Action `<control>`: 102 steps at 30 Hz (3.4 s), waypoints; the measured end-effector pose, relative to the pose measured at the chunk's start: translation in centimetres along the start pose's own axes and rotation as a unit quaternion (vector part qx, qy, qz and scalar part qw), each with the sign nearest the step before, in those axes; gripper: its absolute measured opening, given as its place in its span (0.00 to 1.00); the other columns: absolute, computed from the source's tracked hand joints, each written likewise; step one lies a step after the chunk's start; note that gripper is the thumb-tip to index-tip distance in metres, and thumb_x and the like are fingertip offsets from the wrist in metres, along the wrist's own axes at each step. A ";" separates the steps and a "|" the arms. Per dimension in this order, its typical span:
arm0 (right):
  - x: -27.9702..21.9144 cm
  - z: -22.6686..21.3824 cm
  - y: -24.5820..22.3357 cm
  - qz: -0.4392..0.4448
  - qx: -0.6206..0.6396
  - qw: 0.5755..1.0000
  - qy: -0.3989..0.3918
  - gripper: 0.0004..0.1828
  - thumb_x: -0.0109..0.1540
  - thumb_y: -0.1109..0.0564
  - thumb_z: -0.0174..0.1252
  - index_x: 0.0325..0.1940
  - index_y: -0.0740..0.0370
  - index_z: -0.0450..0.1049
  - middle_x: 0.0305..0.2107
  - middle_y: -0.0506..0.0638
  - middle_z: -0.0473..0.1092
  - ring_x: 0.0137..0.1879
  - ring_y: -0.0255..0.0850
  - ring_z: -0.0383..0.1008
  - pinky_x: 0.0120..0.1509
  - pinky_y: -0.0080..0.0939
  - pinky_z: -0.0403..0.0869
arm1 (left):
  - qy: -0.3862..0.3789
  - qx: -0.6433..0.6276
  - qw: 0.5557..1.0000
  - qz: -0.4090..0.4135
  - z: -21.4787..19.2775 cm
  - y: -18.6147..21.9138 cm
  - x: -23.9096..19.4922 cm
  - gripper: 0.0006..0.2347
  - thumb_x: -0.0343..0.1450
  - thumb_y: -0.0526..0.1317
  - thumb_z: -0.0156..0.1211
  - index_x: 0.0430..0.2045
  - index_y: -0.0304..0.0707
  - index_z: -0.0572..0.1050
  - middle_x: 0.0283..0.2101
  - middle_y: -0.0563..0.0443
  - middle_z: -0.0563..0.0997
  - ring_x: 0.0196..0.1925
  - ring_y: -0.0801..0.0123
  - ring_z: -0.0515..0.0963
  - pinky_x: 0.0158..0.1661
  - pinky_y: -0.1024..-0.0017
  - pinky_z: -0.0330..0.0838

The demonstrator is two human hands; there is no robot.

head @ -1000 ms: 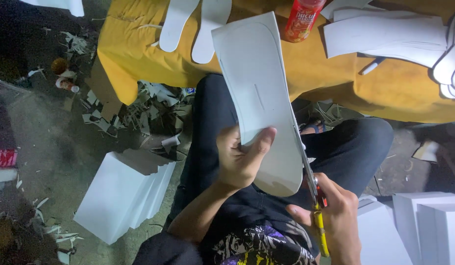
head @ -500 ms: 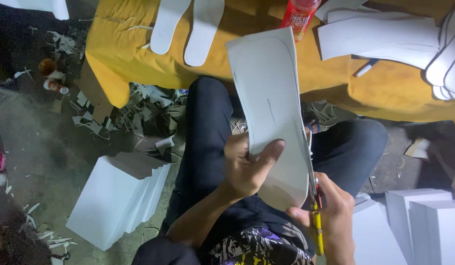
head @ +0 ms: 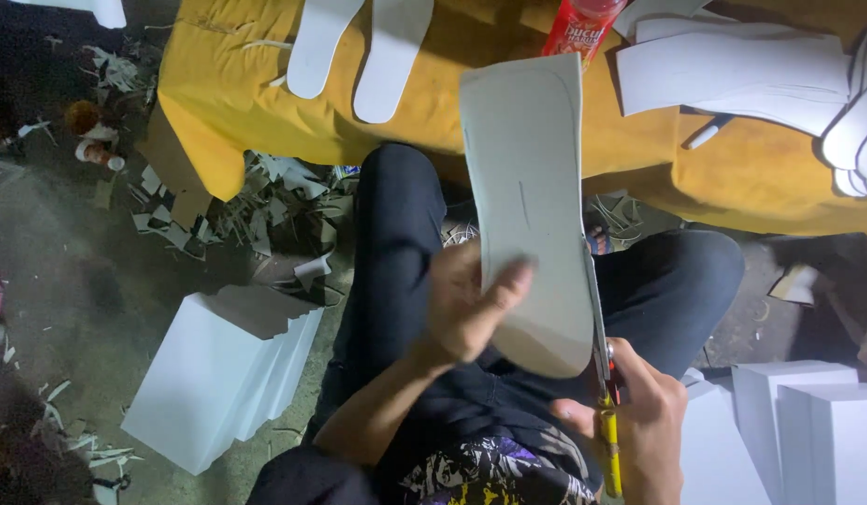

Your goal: Cutting out shoe insoles from a white sheet of material using scissors following a template line.

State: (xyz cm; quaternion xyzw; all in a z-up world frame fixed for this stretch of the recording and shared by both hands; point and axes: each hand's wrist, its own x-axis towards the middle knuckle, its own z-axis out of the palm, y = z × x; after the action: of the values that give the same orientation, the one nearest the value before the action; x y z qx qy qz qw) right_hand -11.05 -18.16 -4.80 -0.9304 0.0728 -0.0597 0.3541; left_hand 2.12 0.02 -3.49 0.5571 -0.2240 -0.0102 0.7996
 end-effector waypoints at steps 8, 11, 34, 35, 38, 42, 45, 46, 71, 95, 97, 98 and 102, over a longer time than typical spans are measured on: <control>0.4 0.0 -1.4 -0.003 0.013 1.000 -0.015 0.35 0.49 0.24 0.57 0.35 0.58 0.71 0.17 0.43 0.55 0.25 0.36 0.50 0.28 0.37 0.57 | 0.078 0.062 0.994 0.032 0.5 2.4 2.6 0.10 0.76 0.39 0.57 0.22 0.42 0.69 0.21 0.59 0.69 0.23 0.77 0.65 0.26 0.77 0.59; 0.6 0.2 -1.1 0.022 0.028 0.999 -0.029 0.41 0.47 0.22 0.55 0.42 0.60 0.73 0.19 0.45 0.62 0.25 0.38 0.55 0.29 0.39 0.59 | 0.088 0.102 0.991 0.026 1.5 3.1 2.2 0.13 0.75 0.40 0.57 0.18 0.39 0.67 0.19 0.58 0.68 0.21 0.76 0.64 0.25 0.74 0.58; 4.1 1.0 -1.0 0.095 0.098 0.990 -0.038 0.20 0.49 0.46 0.49 0.36 0.57 0.77 0.21 0.46 0.73 0.26 0.38 0.72 0.35 0.39 0.73 | 0.107 0.041 0.993 -0.011 -1.1 2.3 0.8 0.08 0.74 0.41 0.58 0.24 0.45 0.70 0.26 0.62 0.71 0.29 0.76 0.68 0.33 0.77 0.62; 4.7 2.2 -0.3 0.116 0.139 0.982 -0.049 0.15 0.51 0.52 0.50 0.37 0.57 0.77 0.18 0.46 0.69 0.24 0.37 0.68 0.32 0.38 0.70 | 0.097 0.030 0.995 0.006 -1.8 2.7 0.6 0.08 0.75 0.40 0.59 0.41 0.39 0.69 0.38 0.54 0.74 0.41 0.69 0.72 0.44 0.73 0.68; 6.0 7.5 3.4 0.068 0.232 0.970 -0.031 0.09 0.57 0.54 0.54 0.35 0.59 0.76 0.14 0.52 0.66 0.24 0.38 0.63 0.29 0.43 0.66 | 0.087 0.063 0.993 0.048 -3.7 2.9 0.6 0.22 0.75 0.38 0.59 0.63 0.30 0.64 0.55 0.42 0.76 0.55 0.64 0.74 0.58 0.63 0.69; 5.5 12.9 5.7 -0.009 0.277 0.960 -0.042 0.10 0.64 0.55 0.55 0.30 0.63 0.71 0.13 0.58 0.67 0.21 0.47 0.63 0.29 0.47 0.66 | 0.051 0.089 0.988 0.118 -5.0 1.9 0.2 0.29 0.74 0.33 0.56 0.73 0.28 0.53 0.66 0.38 0.71 0.62 0.62 0.72 0.65 0.53 0.63; 5.1 14.7 8.6 -0.046 0.205 0.970 -0.124 0.12 0.57 0.48 0.64 0.28 0.57 0.72 0.14 0.51 0.69 0.22 0.46 0.69 0.31 0.45 0.69 | 0.051 0.072 0.987 0.136 -4.6 3.0 -0.5 0.27 0.74 0.33 0.58 0.70 0.30 0.58 0.62 0.39 0.74 0.60 0.68 0.72 0.66 0.54 0.64; 5.2 14.4 7.9 -0.052 0.204 0.970 -0.125 0.12 0.57 0.48 0.64 0.28 0.57 0.72 0.14 0.51 0.69 0.22 0.46 0.69 0.31 0.45 0.69 | 0.053 0.074 0.986 0.142 -4.0 3.8 -0.5 0.27 0.74 0.33 0.58 0.70 0.30 0.58 0.62 0.39 0.74 0.60 0.68 0.72 0.66 0.54 0.64; 4.9 10.7 4.6 0.114 0.144 0.969 -0.167 0.17 0.68 0.46 0.56 0.46 0.62 0.78 0.34 0.65 0.78 0.46 0.62 0.80 0.53 0.61 0.76 | 0.115 0.125 0.967 0.189 0.3 12.0 -4.2 0.27 0.70 0.33 0.69 0.64 0.30 0.63 0.51 0.40 0.79 0.53 0.65 0.78 0.56 0.53 0.75; 5.1 11.2 5.1 0.149 0.103 0.973 -0.144 0.24 0.67 0.38 0.59 0.35 0.64 0.74 0.29 0.66 0.76 0.47 0.64 0.79 0.53 0.60 0.73 | 0.112 0.123 0.970 0.177 -0.8 13.8 -6.1 0.26 0.75 0.38 0.58 0.68 0.32 0.58 0.54 0.42 0.73 0.53 0.70 0.68 0.59 0.58 0.66; 5.1 11.4 5.7 0.150 0.118 0.971 -0.141 0.24 0.67 0.38 0.59 0.35 0.63 0.74 0.29 0.65 0.76 0.46 0.64 0.79 0.52 0.59 0.74 | 0.117 0.115 0.971 0.173 -0.8 13.9 -6.2 0.26 0.76 0.38 0.58 0.69 0.32 0.58 0.54 0.43 0.73 0.52 0.70 0.68 0.59 0.57 0.65; 5.1 11.6 6.0 0.149 0.122 0.972 -0.139 0.23 0.68 0.39 0.59 0.35 0.62 0.74 0.28 0.64 0.76 0.45 0.63 0.79 0.52 0.58 0.74 | 0.118 0.126 0.970 0.172 -0.9 14.1 -6.2 0.25 0.76 0.39 0.58 0.68 0.33 0.58 0.54 0.43 0.73 0.53 0.70 0.68 0.59 0.58 0.65; 4.7 11.2 5.2 0.120 0.161 0.972 -0.123 0.20 0.69 0.43 0.60 0.33 0.62 0.74 0.23 0.60 0.74 0.35 0.57 0.78 0.48 0.54 0.74 | 0.130 0.137 0.967 0.169 -0.8 13.9 -6.3 0.29 0.73 0.38 0.64 0.69 0.33 0.58 0.55 0.41 0.74 0.53 0.66 0.72 0.58 0.56 0.67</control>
State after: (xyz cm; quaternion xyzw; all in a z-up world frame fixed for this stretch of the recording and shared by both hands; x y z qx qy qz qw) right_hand -5.14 -15.58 -16.28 -0.8461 0.1290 0.0873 0.5098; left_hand -6.51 7.65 6.60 0.6118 -0.2080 0.2280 0.7283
